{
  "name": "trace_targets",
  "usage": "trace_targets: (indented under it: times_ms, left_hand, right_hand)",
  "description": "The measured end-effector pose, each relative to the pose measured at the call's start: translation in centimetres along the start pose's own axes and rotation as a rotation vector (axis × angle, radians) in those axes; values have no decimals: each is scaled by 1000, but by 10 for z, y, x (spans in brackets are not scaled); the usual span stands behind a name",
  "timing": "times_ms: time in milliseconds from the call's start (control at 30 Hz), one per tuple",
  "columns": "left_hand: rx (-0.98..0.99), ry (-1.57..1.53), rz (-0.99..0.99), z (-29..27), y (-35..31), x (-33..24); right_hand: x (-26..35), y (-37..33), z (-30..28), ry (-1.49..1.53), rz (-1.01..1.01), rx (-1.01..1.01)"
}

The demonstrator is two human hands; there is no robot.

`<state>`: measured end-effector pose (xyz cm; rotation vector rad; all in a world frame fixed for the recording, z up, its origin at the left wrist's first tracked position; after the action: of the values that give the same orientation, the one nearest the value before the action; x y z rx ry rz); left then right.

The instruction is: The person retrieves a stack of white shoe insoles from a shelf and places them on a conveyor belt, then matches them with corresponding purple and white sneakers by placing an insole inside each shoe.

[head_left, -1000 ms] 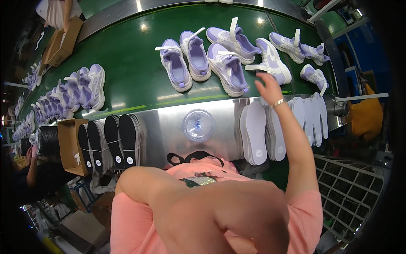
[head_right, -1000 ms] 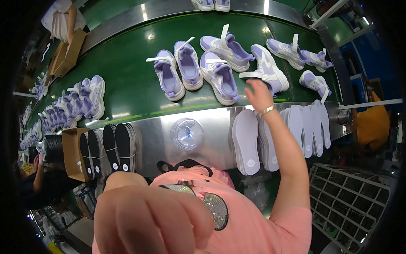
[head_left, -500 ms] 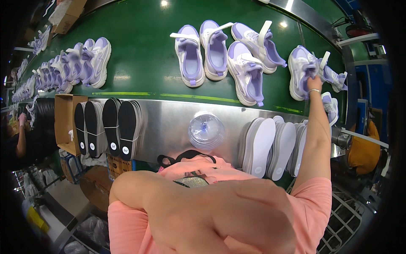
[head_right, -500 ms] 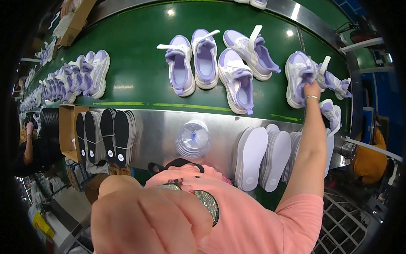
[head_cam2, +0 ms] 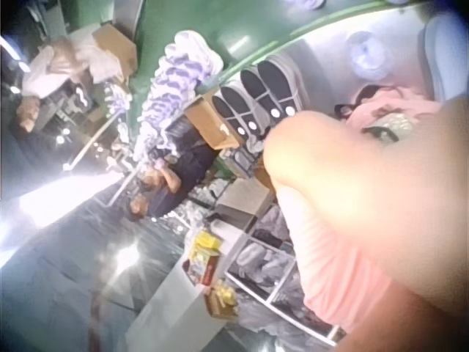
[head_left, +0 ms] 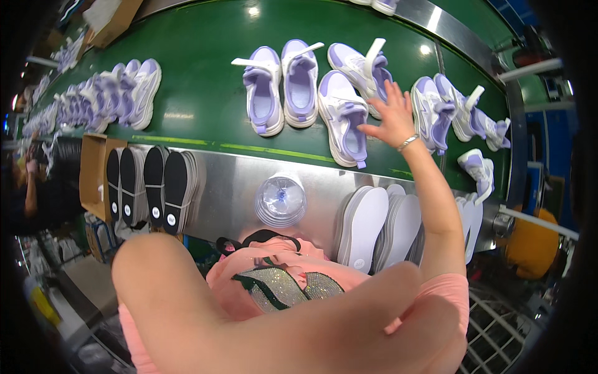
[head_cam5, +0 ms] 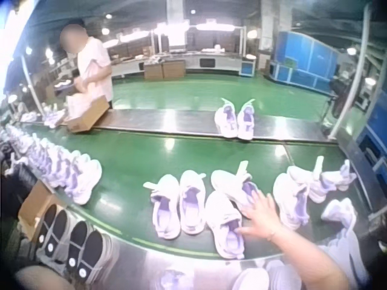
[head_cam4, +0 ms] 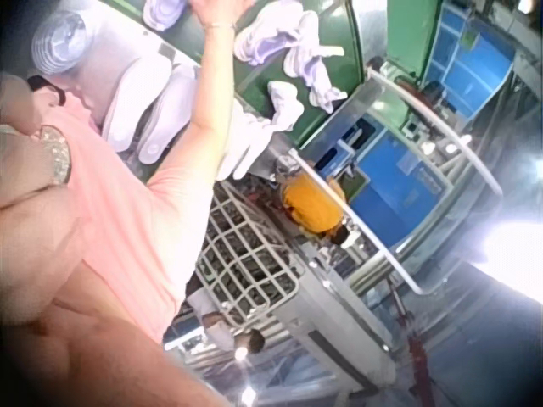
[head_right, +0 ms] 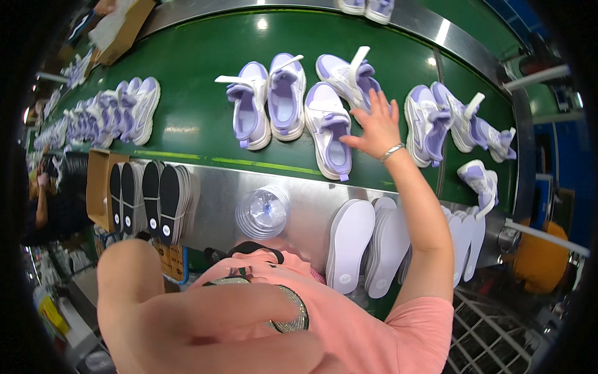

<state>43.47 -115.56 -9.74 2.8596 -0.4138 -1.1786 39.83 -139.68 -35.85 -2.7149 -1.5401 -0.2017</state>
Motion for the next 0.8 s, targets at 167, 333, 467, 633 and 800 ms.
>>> trace_targets:
  times_ms: [167,333,467,633,800]
  left_hand:
    - [13,321,396,27,6,1]
    - [-42,378,582,49,11,-14]
    - [137,254,528,35,9,8]
    - [-172,57,-186,45,-23,177]
    - [-115,408,-528,83,-51,282]
  right_hand:
    - [-1,26,20,-47,175,322]
    - [-40,15,35,-75,408,187]
    - [-72,-3,28,-156,646,220]
    - [-26,-67,-35,-101,373,-140]
    - [56,-130,-38,263,250,124]
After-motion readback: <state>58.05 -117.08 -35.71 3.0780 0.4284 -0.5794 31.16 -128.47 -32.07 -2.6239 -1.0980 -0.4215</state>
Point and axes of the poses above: each hand's wrist, its own y-axis towards the middle knuckle, its own z-axis out of the palm, x = y × z, the point moved 2 cm from there along y, towards the middle knuckle, and after that the axes turned 11 degrees about z, right-handed, at the moved point
